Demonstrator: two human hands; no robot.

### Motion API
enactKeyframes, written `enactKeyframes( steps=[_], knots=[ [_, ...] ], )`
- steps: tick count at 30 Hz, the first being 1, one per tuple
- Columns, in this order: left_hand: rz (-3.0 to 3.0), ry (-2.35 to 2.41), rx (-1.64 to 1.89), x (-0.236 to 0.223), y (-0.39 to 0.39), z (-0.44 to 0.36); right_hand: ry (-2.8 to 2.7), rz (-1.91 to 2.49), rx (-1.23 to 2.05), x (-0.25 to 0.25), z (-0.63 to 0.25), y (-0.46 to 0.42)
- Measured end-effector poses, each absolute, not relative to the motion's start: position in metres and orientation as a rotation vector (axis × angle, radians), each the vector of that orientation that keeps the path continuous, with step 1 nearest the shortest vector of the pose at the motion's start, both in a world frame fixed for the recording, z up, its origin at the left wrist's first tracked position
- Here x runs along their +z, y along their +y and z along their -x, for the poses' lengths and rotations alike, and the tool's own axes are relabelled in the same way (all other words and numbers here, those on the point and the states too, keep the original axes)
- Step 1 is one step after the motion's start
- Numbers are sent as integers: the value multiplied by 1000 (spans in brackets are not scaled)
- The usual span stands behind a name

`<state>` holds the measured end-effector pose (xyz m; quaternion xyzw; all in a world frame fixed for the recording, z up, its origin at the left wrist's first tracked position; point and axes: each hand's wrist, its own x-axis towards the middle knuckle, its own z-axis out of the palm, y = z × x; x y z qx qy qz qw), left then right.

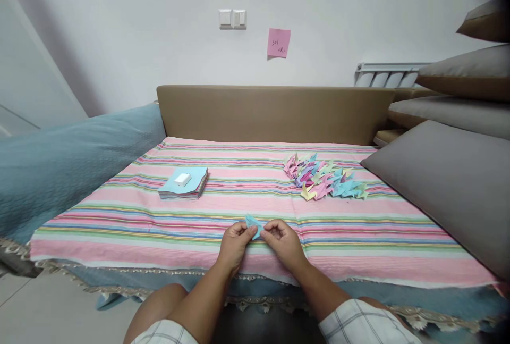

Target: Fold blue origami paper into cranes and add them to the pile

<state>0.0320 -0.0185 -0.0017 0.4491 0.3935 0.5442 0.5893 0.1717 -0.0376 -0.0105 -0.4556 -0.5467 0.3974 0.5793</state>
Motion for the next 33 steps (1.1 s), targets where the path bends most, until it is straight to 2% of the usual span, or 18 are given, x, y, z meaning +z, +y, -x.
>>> enactKeyframes(
  steps=[7, 16, 24, 33],
  knots=[
    [-1052, 937, 1316, -6, -17, -32, -1457, 1094, 626, -6, -175, -41],
    [-1072, 970, 1326, -4, -19, -34, -1559, 1066, 525, -8, -173, -44],
    [-1094, 908, 1234, 1, -21, -32, -1321, 1062, 795, -18, -168, -41],
    [-870, 747, 1087, -1, -21, -30, -1081, 875, 1162, -4, -169, -38]
  ],
)
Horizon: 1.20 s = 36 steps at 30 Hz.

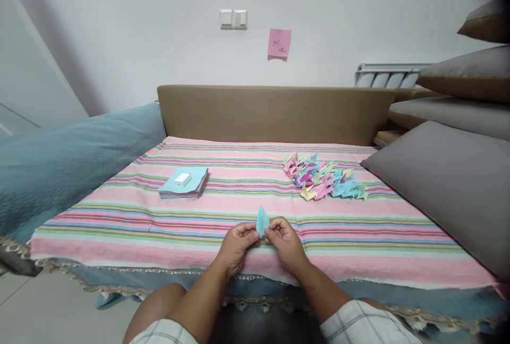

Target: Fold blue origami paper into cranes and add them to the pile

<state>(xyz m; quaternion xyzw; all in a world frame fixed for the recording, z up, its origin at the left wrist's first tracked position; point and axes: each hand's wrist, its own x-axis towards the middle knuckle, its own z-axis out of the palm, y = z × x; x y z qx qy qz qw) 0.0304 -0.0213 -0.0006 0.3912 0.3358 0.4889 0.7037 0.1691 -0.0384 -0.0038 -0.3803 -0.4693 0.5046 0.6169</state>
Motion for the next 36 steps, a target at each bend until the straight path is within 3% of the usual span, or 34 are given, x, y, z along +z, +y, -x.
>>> enactKeyframes(
  steps=[36],
  knots=[
    [-923, 719, 1199, 4, -26, -43, -994, 879, 1235, 1, -170, -42]
  ],
)
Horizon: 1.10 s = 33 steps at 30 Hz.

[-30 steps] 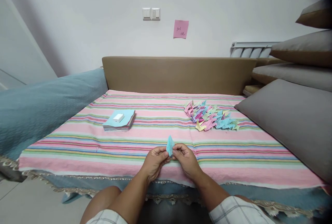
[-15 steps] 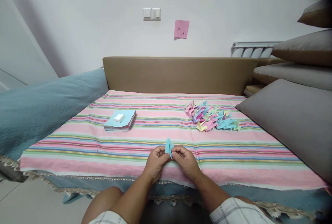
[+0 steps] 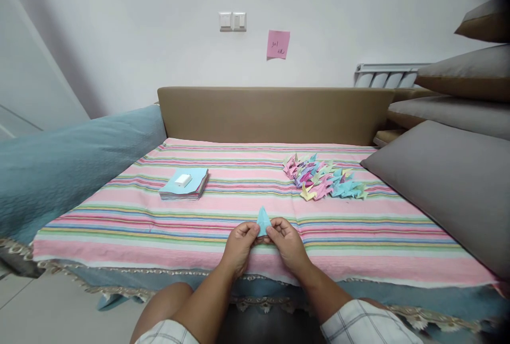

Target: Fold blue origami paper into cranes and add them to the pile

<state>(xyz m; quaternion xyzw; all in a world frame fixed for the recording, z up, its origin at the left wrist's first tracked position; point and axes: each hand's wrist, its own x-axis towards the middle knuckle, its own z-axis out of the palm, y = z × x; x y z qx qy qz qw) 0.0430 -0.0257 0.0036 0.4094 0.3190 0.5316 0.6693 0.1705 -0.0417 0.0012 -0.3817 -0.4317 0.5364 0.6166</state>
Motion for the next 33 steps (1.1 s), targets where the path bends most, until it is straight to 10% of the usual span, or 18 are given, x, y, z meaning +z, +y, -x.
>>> enactKeyframes(
  steps=[33],
  knots=[
    [-815, 633, 1215, 20, -45, -53, -857, 721, 1501, 14, -180, -53]
  ],
)
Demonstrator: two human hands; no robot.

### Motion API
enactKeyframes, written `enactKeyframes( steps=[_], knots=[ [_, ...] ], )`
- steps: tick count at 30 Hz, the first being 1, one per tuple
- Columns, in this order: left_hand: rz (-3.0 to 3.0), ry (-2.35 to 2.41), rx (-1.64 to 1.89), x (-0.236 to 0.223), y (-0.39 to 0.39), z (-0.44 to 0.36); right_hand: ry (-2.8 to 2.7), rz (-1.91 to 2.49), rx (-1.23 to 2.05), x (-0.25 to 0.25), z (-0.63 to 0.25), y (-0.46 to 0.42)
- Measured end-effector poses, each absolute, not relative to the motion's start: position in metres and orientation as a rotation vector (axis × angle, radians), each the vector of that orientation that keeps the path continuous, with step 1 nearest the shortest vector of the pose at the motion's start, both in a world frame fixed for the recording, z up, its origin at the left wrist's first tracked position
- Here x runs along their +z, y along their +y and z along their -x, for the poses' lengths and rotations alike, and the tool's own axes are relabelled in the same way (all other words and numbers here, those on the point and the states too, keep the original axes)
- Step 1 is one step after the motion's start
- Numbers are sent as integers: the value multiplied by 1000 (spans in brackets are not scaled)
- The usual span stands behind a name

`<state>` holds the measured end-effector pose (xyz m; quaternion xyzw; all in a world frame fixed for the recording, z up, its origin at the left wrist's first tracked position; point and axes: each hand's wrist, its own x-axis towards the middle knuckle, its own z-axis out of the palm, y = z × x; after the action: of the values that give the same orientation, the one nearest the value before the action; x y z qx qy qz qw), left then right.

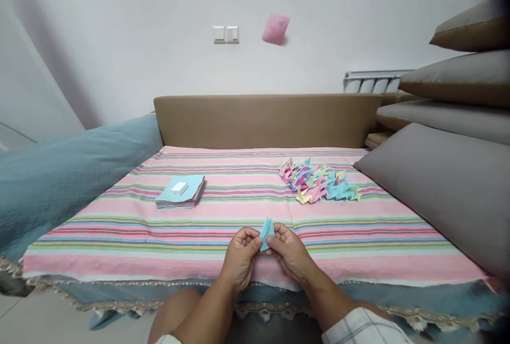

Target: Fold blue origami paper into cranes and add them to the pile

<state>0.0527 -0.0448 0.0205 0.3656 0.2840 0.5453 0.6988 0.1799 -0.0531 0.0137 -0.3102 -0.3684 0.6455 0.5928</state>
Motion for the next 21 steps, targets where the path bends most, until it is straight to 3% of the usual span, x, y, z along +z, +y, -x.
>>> enactKeyframes(
  steps=[8, 21],
  knots=[
    [-816, 693, 1243, 22, -40, -59, -919, 719, 1435, 16, -185, -49],
    [-1328, 927, 1488, 23, -44, -53, -1081, 870, 1190, 14, -187, -53]
  ],
)
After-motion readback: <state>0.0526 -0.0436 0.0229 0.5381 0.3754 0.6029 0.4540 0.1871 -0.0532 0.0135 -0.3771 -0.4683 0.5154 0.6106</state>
